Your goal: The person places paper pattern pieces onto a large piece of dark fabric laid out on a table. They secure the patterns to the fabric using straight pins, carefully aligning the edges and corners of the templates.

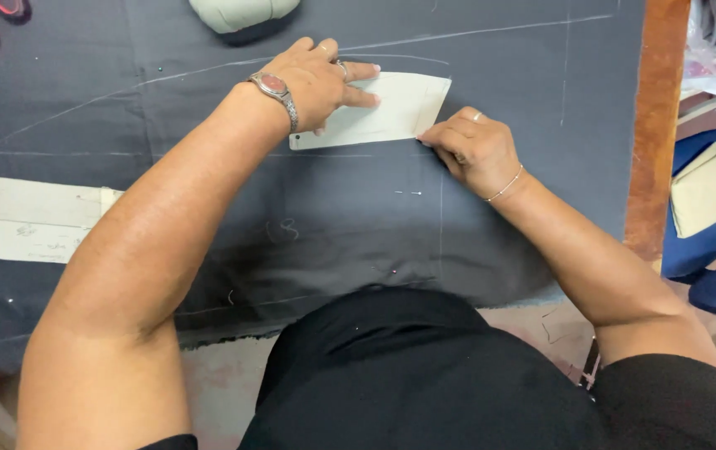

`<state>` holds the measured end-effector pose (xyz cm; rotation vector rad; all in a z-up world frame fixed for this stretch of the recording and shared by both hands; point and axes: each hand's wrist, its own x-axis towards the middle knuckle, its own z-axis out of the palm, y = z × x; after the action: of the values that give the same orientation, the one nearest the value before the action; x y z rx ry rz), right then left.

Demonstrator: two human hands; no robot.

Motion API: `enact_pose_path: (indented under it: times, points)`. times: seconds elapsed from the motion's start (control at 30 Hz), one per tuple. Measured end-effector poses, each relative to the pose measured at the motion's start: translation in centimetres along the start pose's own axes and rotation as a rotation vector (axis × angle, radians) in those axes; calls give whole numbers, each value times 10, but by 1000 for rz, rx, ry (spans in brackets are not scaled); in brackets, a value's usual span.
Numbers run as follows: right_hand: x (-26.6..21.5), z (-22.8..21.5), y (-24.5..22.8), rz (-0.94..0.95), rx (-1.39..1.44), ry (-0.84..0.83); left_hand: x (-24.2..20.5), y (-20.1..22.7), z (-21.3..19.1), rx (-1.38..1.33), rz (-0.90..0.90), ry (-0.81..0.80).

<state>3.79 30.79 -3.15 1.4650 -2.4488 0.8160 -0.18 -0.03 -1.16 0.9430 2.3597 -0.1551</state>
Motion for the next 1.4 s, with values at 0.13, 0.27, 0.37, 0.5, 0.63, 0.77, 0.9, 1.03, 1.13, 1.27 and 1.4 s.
enact_pose_path:
  times: [0.13, 0.27, 0.37, 0.5, 0.63, 0.77, 0.9, 1.03, 1.13, 1.27, 1.4]
  points:
    - [-6, 0, 5, 6, -8, 23, -1, 4, -1, 36, -7, -31]
    - [-8, -9, -1, 358, 151, 105, -6, 23, 13, 31, -11, 209]
    - [-9, -15, -8, 720, 330, 167, -2, 51, 33, -26, 14, 544]
    - [-13, -12, -10, 617, 280, 93, 12, 77, 48, -180, 22, 788]
    - [-5, -13, -11, 645, 278, 48, 24, 79, 58, -80, -39, 754]
    - [0, -9, -5, 842, 300, -59, 34, 72, 69, 245, -161, 965]
    - [19, -15, -10, 1017, 354, -170, 33, 60, 57, 371, -295, 1312]
    - [38, -16, -20, 1158, 477, -244, 14, 69, 47, 249, -347, 1393]
    - [43, -12, -21, 1291, 532, -287, -15, 86, 50, 84, -309, 1382]
    - [33, -4, -13, 1127, 584, -197, -41, 110, 93, -48, -289, 1282]
    - [34, 0, 1, 1137, 512, -120, -73, 126, 114, -74, -270, 1304]
